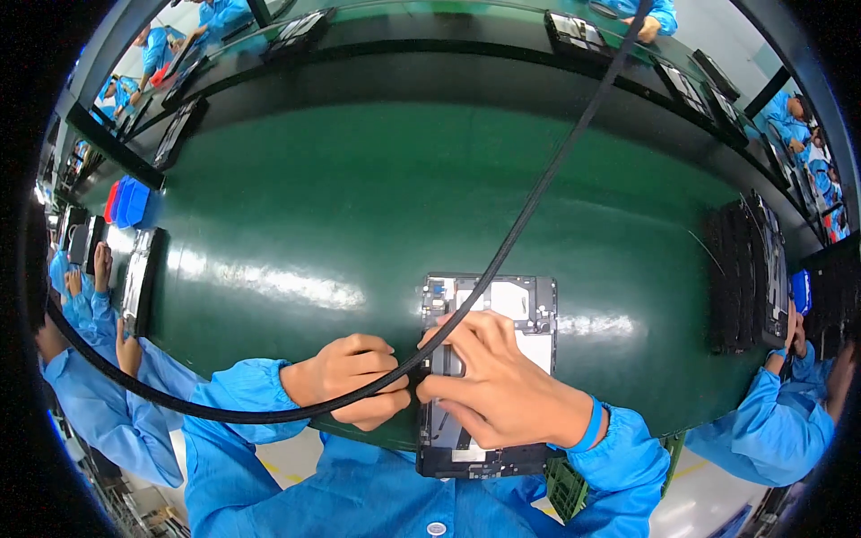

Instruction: The person assembles the internal components of a tablet by connecting ribbon cables to circuit boards and placing a battery pack into the tablet shell, using tweezers for precise manipulation.

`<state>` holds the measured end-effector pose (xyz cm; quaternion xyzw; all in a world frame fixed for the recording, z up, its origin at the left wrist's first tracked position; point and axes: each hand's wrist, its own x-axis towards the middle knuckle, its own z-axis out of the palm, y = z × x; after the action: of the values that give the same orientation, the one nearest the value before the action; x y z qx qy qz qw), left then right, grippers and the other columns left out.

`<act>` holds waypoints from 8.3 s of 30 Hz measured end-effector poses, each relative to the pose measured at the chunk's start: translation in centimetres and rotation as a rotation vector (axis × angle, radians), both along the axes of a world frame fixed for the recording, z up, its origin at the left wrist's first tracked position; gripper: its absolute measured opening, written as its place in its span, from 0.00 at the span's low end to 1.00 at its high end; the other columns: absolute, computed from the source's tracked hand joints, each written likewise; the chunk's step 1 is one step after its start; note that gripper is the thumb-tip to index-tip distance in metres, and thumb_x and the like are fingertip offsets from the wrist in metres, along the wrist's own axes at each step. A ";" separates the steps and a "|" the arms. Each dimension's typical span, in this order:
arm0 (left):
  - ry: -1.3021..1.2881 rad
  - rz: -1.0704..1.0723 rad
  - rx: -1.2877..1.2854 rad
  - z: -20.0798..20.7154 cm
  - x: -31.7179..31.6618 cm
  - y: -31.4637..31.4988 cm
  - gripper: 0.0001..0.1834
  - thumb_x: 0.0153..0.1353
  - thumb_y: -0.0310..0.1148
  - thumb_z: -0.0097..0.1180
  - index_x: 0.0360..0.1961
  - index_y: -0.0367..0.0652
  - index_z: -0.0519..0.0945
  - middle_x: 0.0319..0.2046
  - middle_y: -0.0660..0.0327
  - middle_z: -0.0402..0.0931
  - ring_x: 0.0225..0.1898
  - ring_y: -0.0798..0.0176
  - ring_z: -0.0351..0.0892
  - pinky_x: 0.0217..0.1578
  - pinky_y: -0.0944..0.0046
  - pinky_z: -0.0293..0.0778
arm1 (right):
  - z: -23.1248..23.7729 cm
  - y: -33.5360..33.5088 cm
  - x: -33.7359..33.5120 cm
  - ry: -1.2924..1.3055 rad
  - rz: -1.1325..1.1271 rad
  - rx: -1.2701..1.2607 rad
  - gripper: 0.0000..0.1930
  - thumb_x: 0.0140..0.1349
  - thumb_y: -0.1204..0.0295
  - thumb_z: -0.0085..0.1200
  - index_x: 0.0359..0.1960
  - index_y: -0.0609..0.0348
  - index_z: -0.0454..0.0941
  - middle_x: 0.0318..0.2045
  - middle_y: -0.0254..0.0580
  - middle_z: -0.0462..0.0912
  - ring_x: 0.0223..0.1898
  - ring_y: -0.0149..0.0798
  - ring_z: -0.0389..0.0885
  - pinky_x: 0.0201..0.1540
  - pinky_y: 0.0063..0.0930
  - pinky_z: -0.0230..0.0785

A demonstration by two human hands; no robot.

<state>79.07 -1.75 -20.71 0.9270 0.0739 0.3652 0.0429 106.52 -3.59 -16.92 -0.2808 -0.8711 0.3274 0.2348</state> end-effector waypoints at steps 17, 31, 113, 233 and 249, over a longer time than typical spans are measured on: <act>-0.144 -0.049 -0.081 -1.1 0.8 0.4 0.09 0.46 0.29 0.66 0.26 0.43 0.77 0.27 0.63 0.71 0.32 0.58 0.76 0.39 0.57 0.75 | -0.3 0.3 -1.9 -0.145 0.032 0.078 0.08 0.55 0.77 0.71 0.34 0.53 0.85 0.54 0.43 0.75 0.68 0.56 0.71 0.68 0.57 0.62; -0.029 -0.365 0.085 -1.5 0.5 -0.6 0.09 0.56 0.34 0.64 0.30 0.38 0.84 0.27 0.60 0.76 0.33 0.55 0.76 0.40 0.55 0.76 | -0.7 0.4 -0.9 -0.162 -0.083 0.156 0.13 0.52 0.81 0.68 0.41 0.54 0.88 0.60 0.40 0.82 0.68 0.57 0.74 0.68 0.56 0.66; 0.001 -0.272 0.130 -0.5 0.4 5.2 0.11 0.46 0.34 0.62 0.27 0.38 0.82 0.32 0.58 0.81 0.35 0.57 0.82 0.37 0.59 0.79 | -2.8 4.2 -2.5 0.291 -0.233 0.251 0.13 0.50 0.80 0.76 0.38 0.56 0.93 0.31 0.34 0.85 0.34 0.44 0.80 0.35 0.38 0.70; 0.006 0.273 -0.611 -1.8 1.2 10.4 0.35 0.63 0.27 0.64 0.73 0.41 0.77 0.71 0.48 0.77 0.72 0.39 0.72 0.76 0.44 0.64 | -1.1 6.5 1.2 -0.168 -0.587 0.306 0.19 0.70 0.70 0.62 0.60 0.60 0.85 0.59 0.54 0.87 0.65 0.55 0.81 0.67 0.49 0.73; 0.352 0.080 -0.852 1.1 2.4 12.8 0.49 0.48 0.29 0.70 0.77 0.45 0.73 0.70 0.45 0.72 0.76 0.38 0.66 0.82 0.32 0.52 | -5.2 7.8 1.9 -0.004 -0.600 0.166 0.06 0.62 0.67 0.75 0.36 0.46 0.89 0.30 0.32 0.71 0.38 0.44 0.68 0.45 0.46 0.60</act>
<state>81.45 11.02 -19.56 0.8711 0.2593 0.1408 0.3925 108.41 4.19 -22.08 -0.5057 -0.7736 0.1709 0.3415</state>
